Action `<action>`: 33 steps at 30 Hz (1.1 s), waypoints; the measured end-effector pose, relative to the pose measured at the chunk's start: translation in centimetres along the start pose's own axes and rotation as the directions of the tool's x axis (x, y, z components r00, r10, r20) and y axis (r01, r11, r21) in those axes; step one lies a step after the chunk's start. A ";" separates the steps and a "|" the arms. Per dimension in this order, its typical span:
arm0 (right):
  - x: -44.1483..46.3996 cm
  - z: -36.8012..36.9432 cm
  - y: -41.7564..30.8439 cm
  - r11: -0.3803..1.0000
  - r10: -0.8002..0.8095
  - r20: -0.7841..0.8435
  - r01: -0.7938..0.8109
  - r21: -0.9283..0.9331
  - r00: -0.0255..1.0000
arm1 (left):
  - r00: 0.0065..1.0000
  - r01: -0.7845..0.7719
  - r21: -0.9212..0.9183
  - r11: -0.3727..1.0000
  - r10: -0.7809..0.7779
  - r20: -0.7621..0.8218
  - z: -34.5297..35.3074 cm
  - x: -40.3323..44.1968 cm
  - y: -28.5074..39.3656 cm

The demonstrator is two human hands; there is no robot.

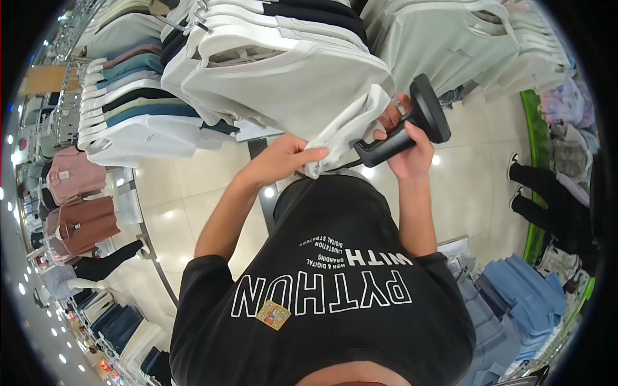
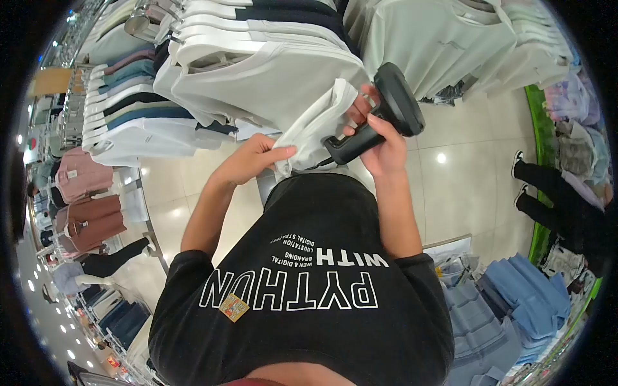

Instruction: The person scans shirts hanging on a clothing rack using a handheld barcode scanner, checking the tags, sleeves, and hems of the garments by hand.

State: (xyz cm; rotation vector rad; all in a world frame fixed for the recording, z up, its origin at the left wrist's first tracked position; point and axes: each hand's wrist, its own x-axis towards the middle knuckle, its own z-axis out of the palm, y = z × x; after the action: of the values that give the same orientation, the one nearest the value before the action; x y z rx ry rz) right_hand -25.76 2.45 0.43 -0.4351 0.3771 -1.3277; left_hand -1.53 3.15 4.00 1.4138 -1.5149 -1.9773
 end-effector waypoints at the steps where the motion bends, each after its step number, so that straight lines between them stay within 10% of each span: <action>1: 0.1 0.7 -0.3 0.998 0.004 -0.084 -0.010 -0.069 0.996 | 0.999 -0.019 -0.154 0.988 0.014 -0.029 0.1 0.3 -0.3; 5: -1.2 2.4 0.3 0.844 -0.153 -0.158 0.046 -0.534 0.975 | 0.982 -0.084 -0.602 0.794 -0.037 -0.187 1.0 0.6 1.1; 7: -2.5 1.0 0.7 0.742 -0.070 0.053 0.088 -0.665 0.996 | 0.955 -0.146 -0.725 0.674 -0.095 -0.281 1.5 0.4 2.3; 10: -4.0 0.4 0.6 -0.154 0.032 0.474 0.473 -0.868 0.880 | 0.945 -0.204 -0.739 0.642 -0.069 -0.320 1.3 0.8 1.4; 13: -3.9 4.4 -0.7 0.450 0.119 0.326 0.241 -0.860 0.938 | 0.913 -0.269 -0.649 0.711 -0.026 -0.407 1.5 1.0 0.9; 33: -3.5 5.0 0.9 0.282 0.259 0.268 0.193 -0.940 0.928 | 0.849 -0.388 -0.502 0.773 0.087 -0.521 1.6 0.6 1.4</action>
State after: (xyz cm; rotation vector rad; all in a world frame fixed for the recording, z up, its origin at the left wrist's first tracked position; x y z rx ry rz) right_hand -23.20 6.44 4.32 -1.7211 0.8691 -0.7608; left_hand -3.57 3.07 4.88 1.2094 -0.7144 -1.5733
